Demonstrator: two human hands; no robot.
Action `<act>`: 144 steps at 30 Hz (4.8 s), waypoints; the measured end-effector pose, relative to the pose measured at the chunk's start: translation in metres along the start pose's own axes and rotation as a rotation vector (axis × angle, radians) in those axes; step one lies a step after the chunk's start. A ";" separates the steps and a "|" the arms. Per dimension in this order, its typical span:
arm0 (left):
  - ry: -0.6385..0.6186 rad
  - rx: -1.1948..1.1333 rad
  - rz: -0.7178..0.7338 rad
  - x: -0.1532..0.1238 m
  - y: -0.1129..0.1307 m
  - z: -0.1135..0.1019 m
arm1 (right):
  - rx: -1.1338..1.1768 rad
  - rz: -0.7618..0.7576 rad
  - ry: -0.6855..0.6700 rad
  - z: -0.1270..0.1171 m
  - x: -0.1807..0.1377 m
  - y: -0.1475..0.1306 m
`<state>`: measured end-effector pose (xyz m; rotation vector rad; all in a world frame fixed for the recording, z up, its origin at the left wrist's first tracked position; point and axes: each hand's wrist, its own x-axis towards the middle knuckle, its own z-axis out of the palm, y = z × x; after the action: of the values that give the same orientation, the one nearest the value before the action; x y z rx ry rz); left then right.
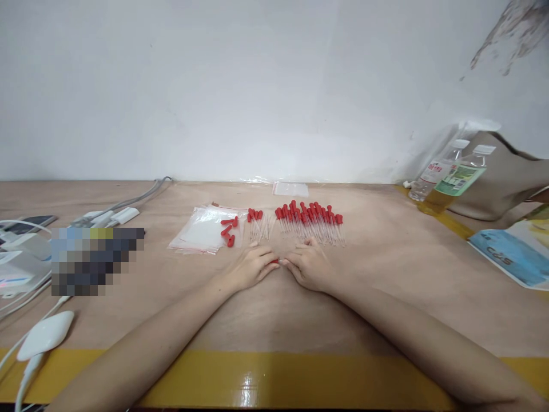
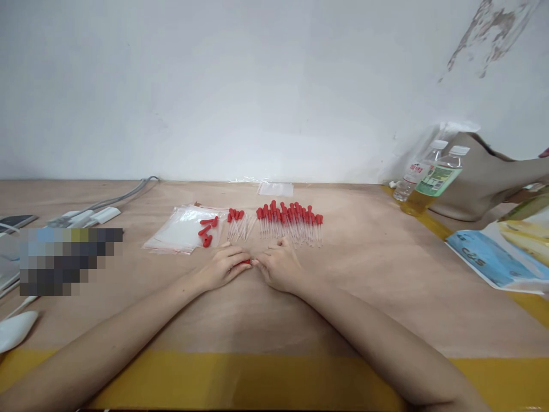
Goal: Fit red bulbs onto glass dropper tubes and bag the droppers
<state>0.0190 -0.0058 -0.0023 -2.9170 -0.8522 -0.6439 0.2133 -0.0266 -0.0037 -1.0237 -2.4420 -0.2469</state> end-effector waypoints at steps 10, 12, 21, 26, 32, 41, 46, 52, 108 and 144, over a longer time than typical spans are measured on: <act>0.220 0.170 -0.384 -0.018 -0.025 -0.020 | 0.239 0.461 -0.063 -0.020 0.013 0.040; 0.224 0.253 -0.499 -0.022 -0.034 -0.024 | 0.266 0.657 0.053 -0.017 0.023 0.057; 0.124 0.336 -0.715 -0.028 -0.045 -0.027 | 0.164 0.895 0.052 0.010 0.055 0.078; 0.092 0.315 -0.706 -0.029 -0.046 -0.024 | 0.211 0.885 -0.032 0.012 0.057 0.070; 0.099 0.315 -0.676 -0.029 -0.045 -0.023 | 0.164 0.865 -0.049 0.005 0.058 0.058; 0.085 0.300 -0.703 -0.028 -0.043 -0.025 | 0.061 0.721 -0.156 0.023 0.090 0.016; 0.081 0.298 -0.726 -0.029 -0.045 -0.026 | 0.048 0.795 -0.230 0.031 0.105 0.011; 0.114 0.293 -0.764 -0.026 -0.045 -0.027 | 0.079 0.860 -0.282 0.035 0.116 0.012; 0.182 -0.407 -0.416 0.006 0.010 0.006 | 0.185 0.140 0.191 0.008 -0.018 0.021; 0.052 -0.341 -0.197 -0.002 0.014 0.004 | 0.105 0.000 0.019 0.004 -0.009 0.007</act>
<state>0.0267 -0.0183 -0.0052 -3.1145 -1.1363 -0.9632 0.2223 -0.0261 -0.0114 -0.9716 -2.4112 -0.1268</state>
